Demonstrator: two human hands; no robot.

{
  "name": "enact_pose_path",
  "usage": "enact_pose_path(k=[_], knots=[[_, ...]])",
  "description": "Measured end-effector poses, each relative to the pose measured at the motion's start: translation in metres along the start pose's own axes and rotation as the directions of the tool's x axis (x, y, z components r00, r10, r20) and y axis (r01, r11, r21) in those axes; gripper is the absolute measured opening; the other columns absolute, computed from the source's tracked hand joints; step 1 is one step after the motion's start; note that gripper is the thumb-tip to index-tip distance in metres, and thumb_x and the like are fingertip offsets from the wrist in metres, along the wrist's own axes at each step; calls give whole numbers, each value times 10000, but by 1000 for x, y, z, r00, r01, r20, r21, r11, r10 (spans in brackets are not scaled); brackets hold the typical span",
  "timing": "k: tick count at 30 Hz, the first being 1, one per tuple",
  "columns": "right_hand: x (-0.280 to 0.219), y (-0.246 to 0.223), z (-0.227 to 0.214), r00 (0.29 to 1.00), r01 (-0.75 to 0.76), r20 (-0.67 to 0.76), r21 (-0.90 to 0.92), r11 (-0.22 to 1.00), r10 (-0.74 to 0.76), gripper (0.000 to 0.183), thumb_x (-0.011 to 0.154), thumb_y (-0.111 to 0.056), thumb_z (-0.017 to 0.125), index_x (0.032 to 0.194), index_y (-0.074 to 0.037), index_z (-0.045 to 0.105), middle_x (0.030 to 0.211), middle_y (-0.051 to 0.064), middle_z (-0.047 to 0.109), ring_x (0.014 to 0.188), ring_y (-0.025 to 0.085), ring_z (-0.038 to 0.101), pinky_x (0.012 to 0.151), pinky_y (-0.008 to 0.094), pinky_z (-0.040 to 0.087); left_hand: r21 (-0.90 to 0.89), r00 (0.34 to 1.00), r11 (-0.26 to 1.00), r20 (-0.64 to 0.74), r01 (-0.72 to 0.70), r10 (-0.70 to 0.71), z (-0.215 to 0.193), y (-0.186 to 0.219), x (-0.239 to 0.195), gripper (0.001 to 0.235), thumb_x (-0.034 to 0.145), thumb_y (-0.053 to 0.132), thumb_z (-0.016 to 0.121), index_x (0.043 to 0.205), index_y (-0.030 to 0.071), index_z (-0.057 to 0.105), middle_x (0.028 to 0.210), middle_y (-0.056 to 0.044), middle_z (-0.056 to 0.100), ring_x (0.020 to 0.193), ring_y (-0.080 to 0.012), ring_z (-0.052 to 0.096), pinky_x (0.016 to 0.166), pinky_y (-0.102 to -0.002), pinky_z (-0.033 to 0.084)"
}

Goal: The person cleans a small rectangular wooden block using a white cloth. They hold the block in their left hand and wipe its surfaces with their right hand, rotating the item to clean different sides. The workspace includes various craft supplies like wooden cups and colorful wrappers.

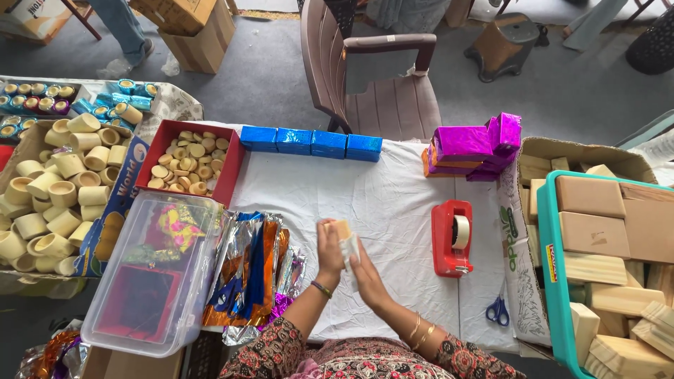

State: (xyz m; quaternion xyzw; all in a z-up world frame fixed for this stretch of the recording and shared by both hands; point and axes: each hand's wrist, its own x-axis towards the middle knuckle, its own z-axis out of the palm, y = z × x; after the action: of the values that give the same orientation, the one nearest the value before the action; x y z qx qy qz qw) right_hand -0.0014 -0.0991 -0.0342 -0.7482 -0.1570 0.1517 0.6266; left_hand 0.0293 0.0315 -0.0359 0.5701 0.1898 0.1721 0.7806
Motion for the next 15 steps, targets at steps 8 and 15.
enact_pose_path(k=[8, 15], knots=[[31, -61, -15, 923, -376, 15, 241, 895, 383, 685, 1051, -513, 324, 1576, -73, 352, 1485, 181, 531, 1352, 291, 547, 1068, 378, 488, 80, 993, 992, 64, 96, -101, 18, -3, -24, 252, 1079, 334, 410, 1181, 125, 506, 1040, -62, 599, 947, -153, 577, 836, -305, 511], [11, -73, -4, 897, -442, 80, 124, 888, 435, 687, 1006, -530, 314, 1603, -191, 287, 1534, 108, 479, 1394, 262, 491, 1066, 383, 463, -98, 980, 976, -21, 193, -196, 10, 25, -12, 248, 1061, 354, 386, 1188, 161, 475, 992, -72, 577, 863, -192, 585, 735, -337, 510]])
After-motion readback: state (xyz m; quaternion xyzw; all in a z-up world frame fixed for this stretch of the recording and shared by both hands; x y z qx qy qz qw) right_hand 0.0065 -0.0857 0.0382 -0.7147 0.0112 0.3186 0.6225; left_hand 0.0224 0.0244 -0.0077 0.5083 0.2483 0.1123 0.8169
